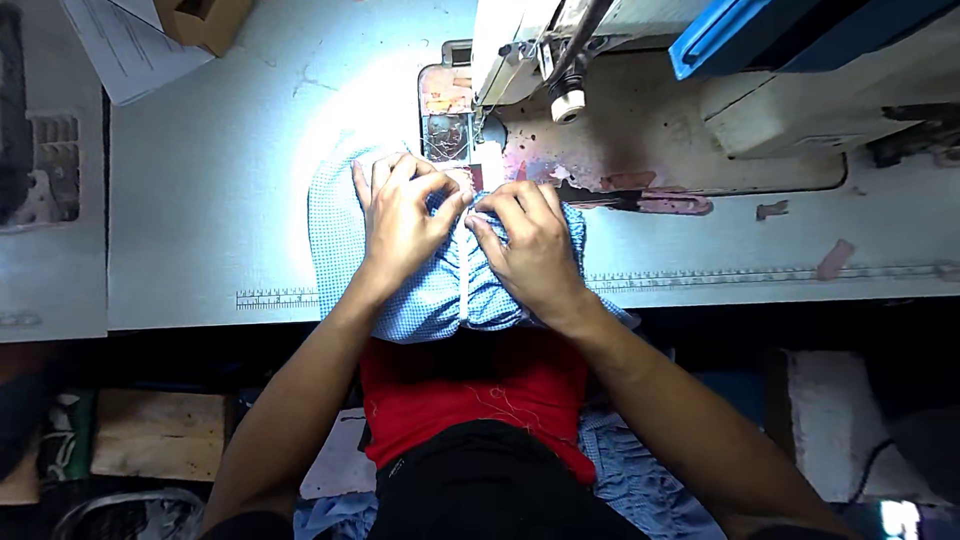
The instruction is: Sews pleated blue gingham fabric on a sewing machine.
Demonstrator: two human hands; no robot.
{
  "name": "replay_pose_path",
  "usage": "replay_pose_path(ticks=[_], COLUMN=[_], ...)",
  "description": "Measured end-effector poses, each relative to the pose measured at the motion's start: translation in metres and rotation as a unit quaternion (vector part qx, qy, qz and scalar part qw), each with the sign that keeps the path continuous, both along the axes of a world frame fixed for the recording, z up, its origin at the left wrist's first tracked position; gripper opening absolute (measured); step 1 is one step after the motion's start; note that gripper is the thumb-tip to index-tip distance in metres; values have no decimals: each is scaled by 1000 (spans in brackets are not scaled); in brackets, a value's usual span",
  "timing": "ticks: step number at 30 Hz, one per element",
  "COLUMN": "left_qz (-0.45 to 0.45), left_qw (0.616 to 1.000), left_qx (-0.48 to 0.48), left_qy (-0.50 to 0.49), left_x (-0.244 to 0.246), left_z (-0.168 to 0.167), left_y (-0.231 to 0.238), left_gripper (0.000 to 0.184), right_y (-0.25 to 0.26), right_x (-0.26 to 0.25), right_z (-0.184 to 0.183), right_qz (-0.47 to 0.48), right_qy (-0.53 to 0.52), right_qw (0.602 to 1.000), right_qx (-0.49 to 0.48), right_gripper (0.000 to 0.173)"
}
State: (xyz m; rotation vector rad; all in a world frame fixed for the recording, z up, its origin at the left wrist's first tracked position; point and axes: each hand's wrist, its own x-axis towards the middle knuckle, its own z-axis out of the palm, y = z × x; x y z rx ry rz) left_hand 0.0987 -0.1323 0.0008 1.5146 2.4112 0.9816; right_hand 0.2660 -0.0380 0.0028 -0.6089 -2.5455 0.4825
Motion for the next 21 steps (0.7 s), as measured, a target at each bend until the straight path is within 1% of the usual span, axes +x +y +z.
replay_pose_path(ticks=[2,4,8,13,15,17,19,21], left_qz=[20,36,74,103,99,75,34,8], left_qw=[999,999,996,993,994,997,999,1000], left_qx=[-27,-30,-37,-52,-43,-26,-12,17], left_qy=[-13,-10,-13,-18,-13,-12,-11,-3], left_x=[-3,-4,-3,-3,-4,-5,-8,-10], left_z=[3,2,3,4,3,2,1,0], left_y=[15,24,32,43,49,48,37,26], left_gripper=[23,22,20,20,18,16,19,17], right_y=[8,16,22,32,33,32,31,32], right_x=[-5,-5,0,-3,-2,-2,-3,-4], right_z=[-2,-1,4,0,4,5,5,4], right_qz=[9,31,64,79,85,83,75,67], right_qy=[2,3,-17,-25,-41,-50,-52,-52], right_qw=[1000,999,998,996,995,995,995,996], right_qx=[11,13,12,29,29,30,33,40], right_gripper=[23,27,29,28,29,30,31,31])
